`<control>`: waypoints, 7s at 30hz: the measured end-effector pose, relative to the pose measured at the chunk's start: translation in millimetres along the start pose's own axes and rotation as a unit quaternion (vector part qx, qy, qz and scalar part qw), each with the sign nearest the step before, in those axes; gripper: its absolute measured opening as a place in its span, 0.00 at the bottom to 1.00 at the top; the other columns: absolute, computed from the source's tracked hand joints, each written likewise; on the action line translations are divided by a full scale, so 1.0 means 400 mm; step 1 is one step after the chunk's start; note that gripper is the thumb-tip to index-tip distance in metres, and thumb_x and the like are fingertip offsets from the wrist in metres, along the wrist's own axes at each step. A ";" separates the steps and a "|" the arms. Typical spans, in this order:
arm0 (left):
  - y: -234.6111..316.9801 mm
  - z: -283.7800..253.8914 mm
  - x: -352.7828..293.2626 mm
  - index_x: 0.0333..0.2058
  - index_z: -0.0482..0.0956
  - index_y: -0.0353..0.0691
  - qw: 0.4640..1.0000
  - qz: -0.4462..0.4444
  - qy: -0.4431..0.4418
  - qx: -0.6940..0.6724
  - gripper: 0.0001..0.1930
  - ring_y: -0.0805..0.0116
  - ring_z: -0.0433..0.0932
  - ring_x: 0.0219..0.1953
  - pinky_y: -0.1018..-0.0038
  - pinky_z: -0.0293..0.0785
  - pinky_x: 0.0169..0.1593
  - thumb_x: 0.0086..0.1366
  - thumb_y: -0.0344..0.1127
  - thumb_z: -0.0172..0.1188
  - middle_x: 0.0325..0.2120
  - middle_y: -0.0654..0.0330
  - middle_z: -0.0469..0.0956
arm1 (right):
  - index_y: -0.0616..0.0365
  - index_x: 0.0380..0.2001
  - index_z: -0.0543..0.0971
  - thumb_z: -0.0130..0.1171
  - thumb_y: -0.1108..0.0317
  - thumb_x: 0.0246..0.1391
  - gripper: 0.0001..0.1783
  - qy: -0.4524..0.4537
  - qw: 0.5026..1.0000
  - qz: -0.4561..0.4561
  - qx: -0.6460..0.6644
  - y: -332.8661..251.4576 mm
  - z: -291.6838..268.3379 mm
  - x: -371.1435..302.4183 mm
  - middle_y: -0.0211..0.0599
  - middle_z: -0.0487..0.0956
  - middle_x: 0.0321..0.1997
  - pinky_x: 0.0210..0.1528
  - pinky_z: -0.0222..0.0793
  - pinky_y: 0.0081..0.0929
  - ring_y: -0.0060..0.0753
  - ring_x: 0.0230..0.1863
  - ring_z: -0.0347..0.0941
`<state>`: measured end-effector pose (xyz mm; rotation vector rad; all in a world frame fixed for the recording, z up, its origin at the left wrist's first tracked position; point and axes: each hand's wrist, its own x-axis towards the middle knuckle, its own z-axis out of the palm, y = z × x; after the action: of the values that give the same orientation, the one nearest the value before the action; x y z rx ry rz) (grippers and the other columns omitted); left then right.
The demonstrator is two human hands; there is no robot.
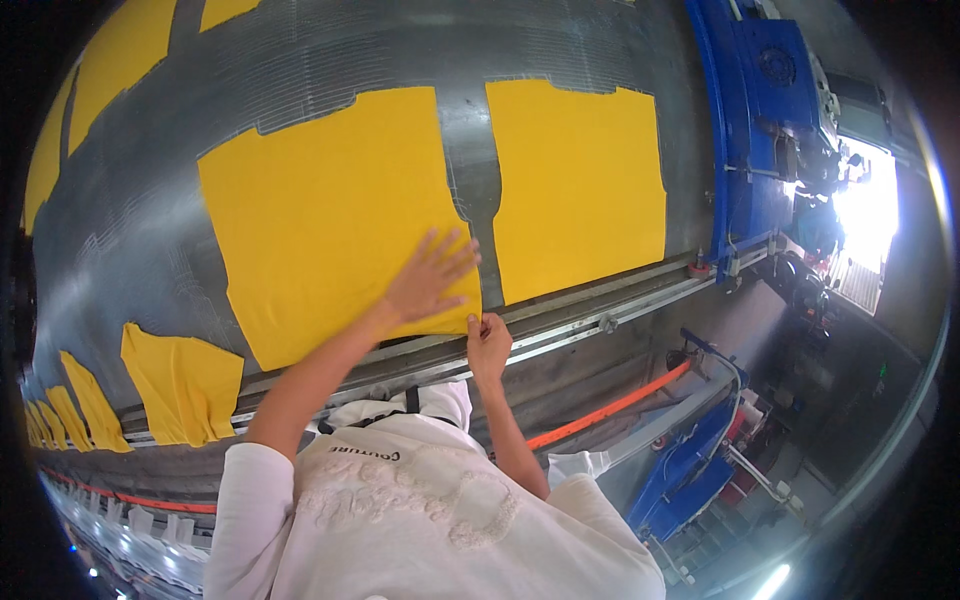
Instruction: The person repeatedly picks up yellow garments from a conveyor belt and places them flat onto a large curved drying drum, smoothing each piece with both hands. The process continues in a steady loop as the belt advances.
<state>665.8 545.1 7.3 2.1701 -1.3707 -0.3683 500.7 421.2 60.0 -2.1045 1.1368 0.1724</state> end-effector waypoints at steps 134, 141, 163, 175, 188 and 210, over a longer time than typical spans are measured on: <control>-0.517 -0.640 -1.857 0.56 0.80 0.31 0.698 -0.505 0.438 -0.257 0.26 0.56 0.77 0.60 0.69 0.68 0.66 0.56 0.22 0.58 0.57 0.50 0.80 | 0.66 0.44 0.81 0.66 0.63 0.64 0.15 -0.053 0.971 -0.127 0.195 -0.575 0.856 -0.604 0.21 0.75 0.23 0.25 0.53 0.20 0.11 0.23 0.61; -0.490 -0.591 -1.862 0.57 0.78 0.32 0.715 -0.508 0.435 -0.203 0.26 0.52 0.76 0.61 0.66 0.67 0.67 0.56 0.23 0.57 0.57 0.48 0.79 | 0.68 0.41 0.82 0.65 0.66 0.65 0.13 -0.023 0.960 -0.119 0.251 -0.587 0.882 -0.615 0.27 0.80 0.29 0.32 0.64 0.21 0.15 0.30 0.70; -0.420 -0.571 -1.914 0.53 0.82 0.40 0.795 -0.468 0.343 -0.175 0.22 0.62 0.77 0.44 0.72 0.74 0.43 0.58 0.25 0.62 0.49 0.55 0.78 | 0.65 0.44 0.81 0.68 0.62 0.60 0.17 0.037 0.976 -0.207 0.063 -0.521 0.861 -0.683 0.43 0.85 0.32 0.39 0.73 0.33 0.34 0.34 0.81; -0.379 -0.545 -1.955 0.46 0.85 0.37 0.763 -0.491 0.377 -0.185 0.15 0.65 0.80 0.32 0.73 0.77 0.37 0.61 0.22 0.61 0.44 0.56 0.81 | 0.66 0.40 0.83 0.69 0.65 0.58 0.14 0.034 0.991 -0.121 0.048 -0.407 0.811 -0.648 0.45 0.86 0.34 0.42 0.76 0.36 0.39 0.35 0.83; -0.429 -0.556 -1.737 0.69 0.68 0.45 0.908 -0.353 0.204 0.095 0.34 0.41 0.52 0.75 0.41 0.45 0.74 0.69 0.52 0.60 0.73 0.51 0.59 | 0.60 0.45 0.79 0.63 0.71 0.57 0.13 0.142 0.950 -0.269 -0.075 -0.547 0.859 -0.746 0.46 0.79 0.47 0.56 0.66 0.50 0.54 0.53 0.72; -1.138 -0.861 -1.403 0.75 0.59 0.53 0.850 -0.367 0.301 0.227 0.37 0.43 0.42 0.79 0.36 0.29 0.76 0.75 0.64 0.44 0.78 0.58 0.50 | 0.61 0.53 0.78 0.60 0.71 0.63 0.16 0.109 0.934 -0.334 -0.060 -0.739 0.940 -0.670 0.47 0.78 0.57 0.64 0.64 0.48 0.55 0.61 0.72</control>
<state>926.5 1301.8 -4.6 2.7995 -0.2477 0.4084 647.1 949.4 60.0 -2.5424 0.4724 -0.3272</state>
